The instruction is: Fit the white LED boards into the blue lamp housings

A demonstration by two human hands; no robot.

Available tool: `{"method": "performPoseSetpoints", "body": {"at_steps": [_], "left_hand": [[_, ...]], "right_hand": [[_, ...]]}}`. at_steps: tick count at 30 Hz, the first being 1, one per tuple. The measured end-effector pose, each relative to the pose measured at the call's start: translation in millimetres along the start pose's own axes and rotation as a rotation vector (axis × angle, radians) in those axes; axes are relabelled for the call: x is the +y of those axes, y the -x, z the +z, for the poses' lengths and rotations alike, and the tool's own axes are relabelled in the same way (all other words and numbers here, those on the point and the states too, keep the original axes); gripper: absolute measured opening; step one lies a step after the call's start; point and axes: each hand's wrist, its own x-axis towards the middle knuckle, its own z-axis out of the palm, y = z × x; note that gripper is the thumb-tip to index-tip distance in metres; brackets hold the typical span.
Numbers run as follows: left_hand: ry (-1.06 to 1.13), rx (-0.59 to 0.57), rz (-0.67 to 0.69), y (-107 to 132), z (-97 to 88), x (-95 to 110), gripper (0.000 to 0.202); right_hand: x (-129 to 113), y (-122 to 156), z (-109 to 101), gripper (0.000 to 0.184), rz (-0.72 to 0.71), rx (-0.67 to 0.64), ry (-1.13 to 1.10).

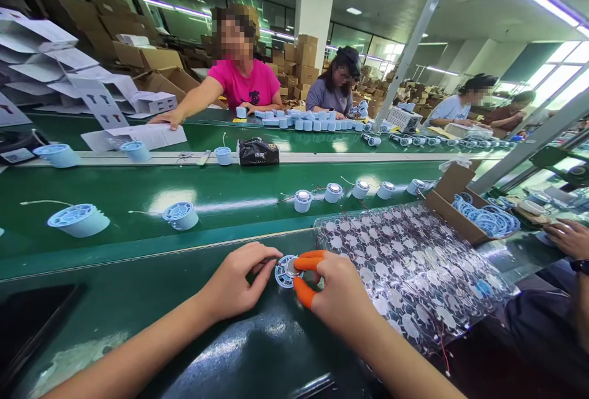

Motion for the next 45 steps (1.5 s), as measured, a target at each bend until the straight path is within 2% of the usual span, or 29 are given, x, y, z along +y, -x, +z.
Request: {"method": "performPoseSetpoints", "body": {"at_steps": [4,6,10,14,21,27,34,38,41,43,45], "left_hand": [[0.028,-0.126,-0.31,0,7.5,-1,0.025],[0.09,-0.196,-0.368,-1,9.9,-1,0.028],[0.189,-0.253,-0.294,-2,10.7,2,0.032],[0.144,-0.257,-0.237,-2,10.5,6,0.033],[0.098,-0.236,-0.213,5,17.3,4,0.038],[0.123,-0.21,-0.228,8,20.0,6,0.038],[0.139,-0.222,-0.231,7,18.2,8,0.035],[0.279,-0.303,-0.231,6,9.0,16,0.031],[0.4,-0.318,-0.298,7,9.5,19,0.039],[0.352,-0.284,-0.367,7,14.6,17,0.04],[0.246,-0.272,-0.4,6,20.4,12,0.032]], "right_hand": [[1,-2,12,0.025,0.042,-0.053,0.126],[0,-2,16,0.026,0.049,-0.043,0.159],[0,-1,18,0.027,0.015,-0.037,0.111],[3,-2,17,0.023,-0.032,-0.055,0.033],[6,-2,32,0.019,0.112,0.035,-0.127],[10,-4,34,0.016,0.179,0.04,-0.224],[12,-8,31,0.015,0.107,0.008,-0.237],[13,-6,32,0.015,0.112,0.003,-0.242],[13,-4,33,0.015,0.106,0.031,-0.244],[13,-3,32,0.015,0.123,0.019,-0.255],[13,-4,30,0.015,0.144,-0.01,-0.269]]}}
